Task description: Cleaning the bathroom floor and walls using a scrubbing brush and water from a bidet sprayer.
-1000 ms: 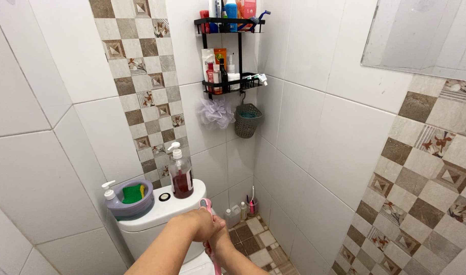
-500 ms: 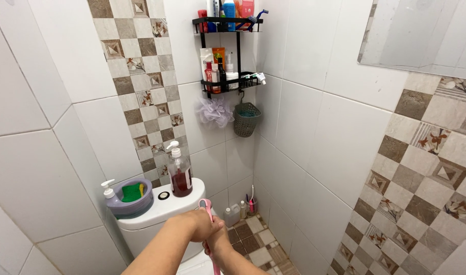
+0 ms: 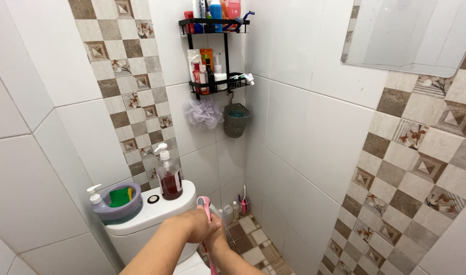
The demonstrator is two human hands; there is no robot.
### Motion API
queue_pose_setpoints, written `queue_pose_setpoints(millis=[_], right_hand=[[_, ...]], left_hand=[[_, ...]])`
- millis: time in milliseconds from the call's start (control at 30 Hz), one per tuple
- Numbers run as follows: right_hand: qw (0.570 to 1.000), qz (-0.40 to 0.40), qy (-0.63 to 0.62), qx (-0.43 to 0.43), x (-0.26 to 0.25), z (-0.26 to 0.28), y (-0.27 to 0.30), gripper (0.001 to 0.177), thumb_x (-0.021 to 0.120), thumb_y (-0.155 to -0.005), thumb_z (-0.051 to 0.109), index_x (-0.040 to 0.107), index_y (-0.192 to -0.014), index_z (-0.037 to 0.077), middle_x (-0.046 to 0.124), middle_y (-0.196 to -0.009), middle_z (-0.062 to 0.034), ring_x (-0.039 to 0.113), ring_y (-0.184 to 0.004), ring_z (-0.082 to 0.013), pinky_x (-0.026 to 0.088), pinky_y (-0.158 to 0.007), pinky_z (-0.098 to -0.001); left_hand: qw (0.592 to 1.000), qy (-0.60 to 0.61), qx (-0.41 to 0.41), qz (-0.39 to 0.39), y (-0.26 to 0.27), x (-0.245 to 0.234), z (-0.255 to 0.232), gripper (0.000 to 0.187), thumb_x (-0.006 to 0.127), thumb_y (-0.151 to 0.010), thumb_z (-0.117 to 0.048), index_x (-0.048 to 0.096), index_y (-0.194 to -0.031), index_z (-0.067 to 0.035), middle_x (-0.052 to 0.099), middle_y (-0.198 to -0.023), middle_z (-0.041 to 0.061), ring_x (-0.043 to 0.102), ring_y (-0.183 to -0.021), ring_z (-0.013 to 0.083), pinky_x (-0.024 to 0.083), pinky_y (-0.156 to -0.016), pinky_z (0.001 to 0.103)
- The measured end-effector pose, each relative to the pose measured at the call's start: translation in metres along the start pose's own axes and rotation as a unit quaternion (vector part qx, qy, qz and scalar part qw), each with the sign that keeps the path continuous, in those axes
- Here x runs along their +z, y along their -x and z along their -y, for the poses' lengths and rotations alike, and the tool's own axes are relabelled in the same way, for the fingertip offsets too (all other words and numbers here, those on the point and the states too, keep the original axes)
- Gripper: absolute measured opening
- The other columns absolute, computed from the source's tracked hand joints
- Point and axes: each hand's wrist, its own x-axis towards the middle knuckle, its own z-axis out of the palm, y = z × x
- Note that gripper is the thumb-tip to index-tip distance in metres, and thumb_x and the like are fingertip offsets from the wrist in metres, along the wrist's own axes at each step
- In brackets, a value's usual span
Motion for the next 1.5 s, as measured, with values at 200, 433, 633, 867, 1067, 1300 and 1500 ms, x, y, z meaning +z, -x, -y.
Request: queue_pose_setpoints(millis=[200, 433, 633, 867, 1067, 1300, 1500], right_hand=[[1.0, -0.025, 0.006, -0.001, -0.002, 0.003, 0.004, 0.047, 0.056, -0.099, 0.058, 0.061, -0.099, 0.012, 0.056, -0.065, 0.0013, 0.046, -0.047, -0.0098, 0.034, -0.041, -0.029], [0.999, -0.045, 0.026, -0.001, -0.008, -0.007, -0.008, 0.057, 0.054, -0.098, 0.064, 0.059, -0.097, 0.007, 0.056, -0.063, -0.0021, 0.047, -0.044, -0.0136, 0.033, -0.039, -0.0323], [0.997, -0.063, 0.041, 0.019, -0.01, 0.004, -0.001, 0.059, 0.054, -0.095, 0.068, 0.062, -0.099, 0.01, 0.057, -0.064, -0.0021, 0.047, -0.046, -0.0145, 0.033, -0.041, -0.0328], [0.997, -0.071, 0.034, 0.026, -0.011, 0.002, -0.001, 0.06, 0.055, -0.093, 0.069, 0.062, -0.101, 0.01, 0.06, -0.069, -0.0031, 0.05, -0.051, -0.0158, 0.037, -0.045, -0.0335], [0.996, -0.078, 0.028, 0.036, -0.01, -0.003, -0.003, 0.061, 0.056, -0.092, 0.07, 0.063, -0.103, 0.011, 0.063, -0.073, -0.0042, 0.053, -0.056, -0.0171, 0.041, -0.049, -0.0342], [0.994, -0.09, 0.065, -0.002, -0.012, -0.003, -0.005, 0.06, 0.054, -0.094, 0.068, 0.065, -0.093, 0.009, 0.069, -0.076, -0.0036, 0.063, -0.07, -0.0169, 0.05, -0.065, -0.0344], [0.991, -0.116, 0.061, 0.009, -0.015, 0.001, -0.007, 0.06, 0.052, -0.093, 0.068, 0.066, -0.092, 0.01, 0.07, -0.078, -0.0043, 0.065, -0.074, -0.0196, 0.051, -0.069, -0.0377]], left_hand=[[1.0, -0.017, 0.016, 0.0, -0.01, 0.003, 0.0, 0.095, 0.041, -0.102, -0.065, 0.024, -0.154, 0.011, 0.063, -0.137, 0.02, 0.06, -0.13, 0.0342, 0.048, -0.108, 0.04], [0.998, -0.047, 0.046, 0.002, -0.021, 0.007, -0.001, 0.089, 0.037, -0.102, -0.066, 0.029, -0.155, 0.004, 0.043, -0.153, 0.02, 0.054, -0.135, 0.0358, 0.044, -0.112, 0.044], [0.999, -0.03, 0.032, 0.009, -0.018, 0.006, -0.01, 0.098, 0.038, -0.103, -0.065, 0.015, -0.157, 0.013, 0.057, -0.144, 0.023, 0.054, -0.137, 0.0344, 0.044, -0.113, 0.041], [0.999, -0.035, 0.026, 0.012, -0.003, 0.001, -0.017, 0.097, 0.037, -0.102, -0.067, 0.021, -0.155, 0.012, 0.059, -0.142, 0.021, 0.055, -0.136, 0.0343, 0.044, -0.113, 0.041], [0.999, -0.043, 0.029, 0.016, -0.012, 0.0, -0.003, 0.093, 0.037, -0.102, -0.067, 0.027, -0.153, 0.01, 0.06, -0.141, 0.021, 0.055, -0.136, 0.0348, 0.045, -0.113, 0.043], [0.998, -0.049, 0.037, 0.019, -0.019, 0.009, -0.011, 0.091, 0.037, -0.102, -0.067, 0.031, -0.152, 0.008, 0.061, -0.141, 0.02, 0.055, -0.136, 0.0349, 0.044, -0.113, 0.043], [0.997, -0.054, 0.045, 0.022, -0.023, 0.01, -0.015, 0.088, 0.036, -0.102, -0.067, 0.034, -0.15, 0.007, 0.061, -0.141, 0.02, 0.055, -0.136, 0.035, 0.044, -0.113, 0.044]])
